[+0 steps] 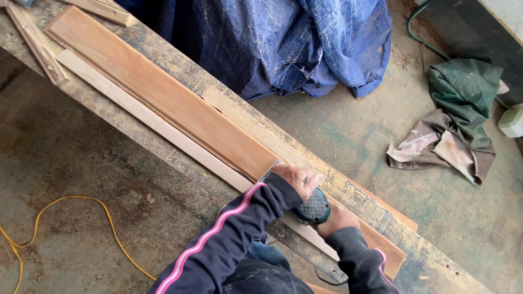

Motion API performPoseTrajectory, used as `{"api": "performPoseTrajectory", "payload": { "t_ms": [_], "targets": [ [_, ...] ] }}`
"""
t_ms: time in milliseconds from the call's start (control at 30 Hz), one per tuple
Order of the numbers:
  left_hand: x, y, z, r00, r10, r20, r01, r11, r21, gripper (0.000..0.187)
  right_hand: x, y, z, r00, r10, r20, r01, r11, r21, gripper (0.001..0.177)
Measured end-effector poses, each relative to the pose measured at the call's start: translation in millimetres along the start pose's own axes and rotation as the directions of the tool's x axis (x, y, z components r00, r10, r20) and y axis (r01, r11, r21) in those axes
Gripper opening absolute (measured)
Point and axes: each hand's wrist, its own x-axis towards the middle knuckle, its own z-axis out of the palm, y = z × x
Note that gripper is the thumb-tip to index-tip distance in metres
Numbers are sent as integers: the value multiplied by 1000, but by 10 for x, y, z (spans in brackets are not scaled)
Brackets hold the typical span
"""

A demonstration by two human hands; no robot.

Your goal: Sanding wooden planks using an orbital sander and manual sandpaper.

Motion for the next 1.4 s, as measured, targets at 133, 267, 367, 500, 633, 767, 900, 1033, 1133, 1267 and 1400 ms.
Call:
{"api": "performPoseTrajectory", "payload": {
  "t_ms": [133,267,367,500,633,767,900,1033,1133,1267,1400],
  "targets": [
    [83,-129,-133,1000,-10,26,7,994,111,35,-7,-251,-135,999,-34,-23,34,999,-17,59],
    [45,81,-37,1000,21,15,-21,998,56,35,92,134,52,997,-49,-57,49,999,-7,54],
    [-47,255,305,995,-43,93,31,991,129,41,-6,476,64,999,23,41,-23,1000,6,54],
    [-293,572,830,987,-71,143,64,997,52,43,-93,1246,261,998,36,61,-38,999,26,51],
    [-569,804,1501,997,-32,72,31,999,13,39,-158,2044,425,997,78,24,-78,996,-32,51],
    [-788,902,2281,998,42,-47,-45,997,-58,36,-172,2794,647,998,-5,-61,6,1000,6,57],
    [-824,951,2480,917,181,-355,-218,974,-67,38,-223,3001,711,988,142,-54,-141,990,26,54],
    [-680,993,2175,998,30,64,-25,997,-80,39,-181,2957,736,984,175,-36,-177,984,-33,53],
    [-560,876,1991,997,15,80,-10,998,-60,39,-164,2508,511,993,99,-59,-98,995,5,58],
    [-366,629,1600,983,108,-147,-112,994,-15,38,-88,1744,174,997,58,-50,-56,998,31,64],
    [-117,446,751,996,-28,80,26,999,33,38,71,1123,76,999,18,46,-15,998,-60,51]
  ]
}}
